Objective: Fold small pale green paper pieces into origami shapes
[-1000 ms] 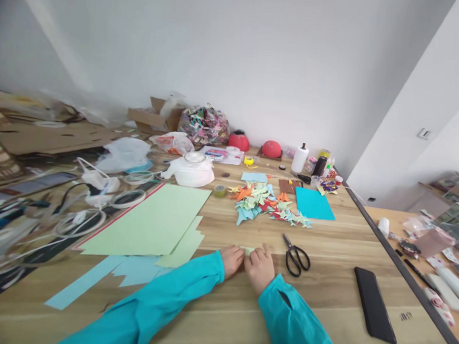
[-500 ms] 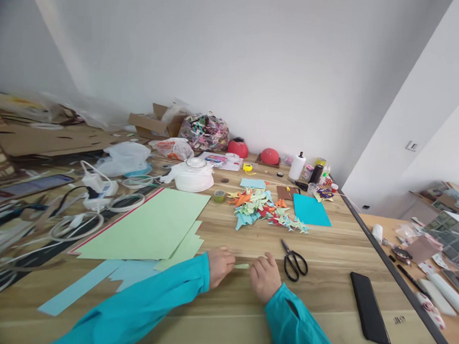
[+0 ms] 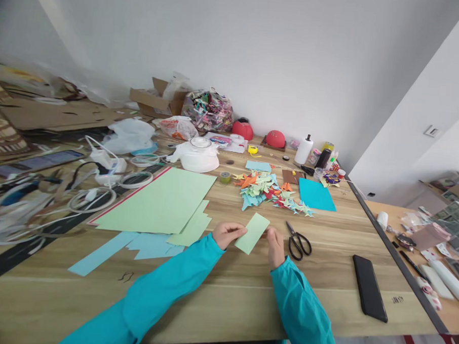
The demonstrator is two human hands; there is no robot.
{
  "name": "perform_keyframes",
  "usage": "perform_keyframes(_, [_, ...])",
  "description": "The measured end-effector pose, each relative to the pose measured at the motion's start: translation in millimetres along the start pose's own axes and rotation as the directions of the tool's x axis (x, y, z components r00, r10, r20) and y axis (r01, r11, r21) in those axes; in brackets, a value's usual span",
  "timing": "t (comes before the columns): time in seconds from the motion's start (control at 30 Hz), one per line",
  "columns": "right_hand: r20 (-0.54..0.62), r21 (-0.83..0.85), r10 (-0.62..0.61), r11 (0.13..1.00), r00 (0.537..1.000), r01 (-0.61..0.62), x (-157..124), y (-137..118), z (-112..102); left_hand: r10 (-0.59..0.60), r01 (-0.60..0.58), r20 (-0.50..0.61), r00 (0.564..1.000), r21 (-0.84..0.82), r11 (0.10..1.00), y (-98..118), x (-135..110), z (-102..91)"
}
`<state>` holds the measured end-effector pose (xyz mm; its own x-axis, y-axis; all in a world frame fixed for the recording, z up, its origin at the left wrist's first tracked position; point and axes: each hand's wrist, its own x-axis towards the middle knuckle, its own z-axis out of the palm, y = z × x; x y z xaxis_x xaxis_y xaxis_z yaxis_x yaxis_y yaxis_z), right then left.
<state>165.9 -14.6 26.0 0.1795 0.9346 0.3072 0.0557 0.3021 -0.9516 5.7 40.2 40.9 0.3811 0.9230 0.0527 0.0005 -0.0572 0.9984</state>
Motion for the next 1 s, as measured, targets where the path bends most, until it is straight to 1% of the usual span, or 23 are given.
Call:
perform_keyframes(0.07, [0.014,0.051,0.015,0.999,1.000,-0.016,6,7,1,-0.013,0.012,-0.031,0.999,-0.026,1.000,-6,3,4.9])
perform_keyframes(0.13, [-0.005,0.082,0.039,0.996,0.999,-0.038,12,15,2,-0.022,0.021,-0.037,0.999,-0.041,0.999,-14,7,10.4])
perform_keyframes(0.17, [-0.004,0.097,0.056,0.994,0.998,-0.055,14,18,2,-0.029,0.026,-0.046,0.999,-0.069,0.997,-18,11,13.3])
perform_keyframes(0.2, [0.010,0.108,0.076,0.991,0.997,-0.077,16,21,1,-0.037,0.026,-0.088,0.995,-0.125,0.992,-23,15,16.1])
perform_keyframes(0.27, [0.048,0.115,0.110,0.987,0.993,-0.115,17,26,1,-0.052,0.020,-0.136,0.989,-0.229,0.973,-32,22,21.2])
perform_keyframes(0.37, [0.068,0.108,0.142,0.983,0.988,-0.148,15,31,0,-0.076,0.028,-0.173,0.982,-0.264,0.964,-43,30,26.2])
perform_keyframes(0.43, [0.049,0.111,0.158,0.981,0.986,-0.162,13,34,-2,-0.095,0.047,-0.166,0.982,-0.273,0.961,-47,31,27.6])
perform_keyframes(0.53, [-0.014,0.122,0.178,0.977,0.984,-0.175,11,38,-4,-0.113,0.076,-0.116,0.987,-0.283,0.956,-48,28,27.8])
perform_keyframes(0.63, [-0.083,0.115,0.201,0.975,0.976,-0.191,12,41,-6,-0.064,0.047,-0.058,0.996,-0.257,0.965,-45,25,27.0])
perform_keyframes(0.7, [-0.112,0.109,0.220,0.972,0.969,-0.208,12,42,-6,-0.042,0.030,-0.042,0.998,-0.248,0.968,-44,25,26.5])
perform_keyframes(0.87, [-0.110,0.117,0.286,0.955,0.952,-0.274,11,36,-4,-0.068,0.045,-0.077,0.995,-0.276,0.960,-50,28,26.0])
perform_keyframes(1.0, [-0.092,0.137,0.325,0.940,0.941,-0.311,10,31,-3,-0.067,0.048,-0.063,0.996,-0.264,0.963,-51,28,24.9])
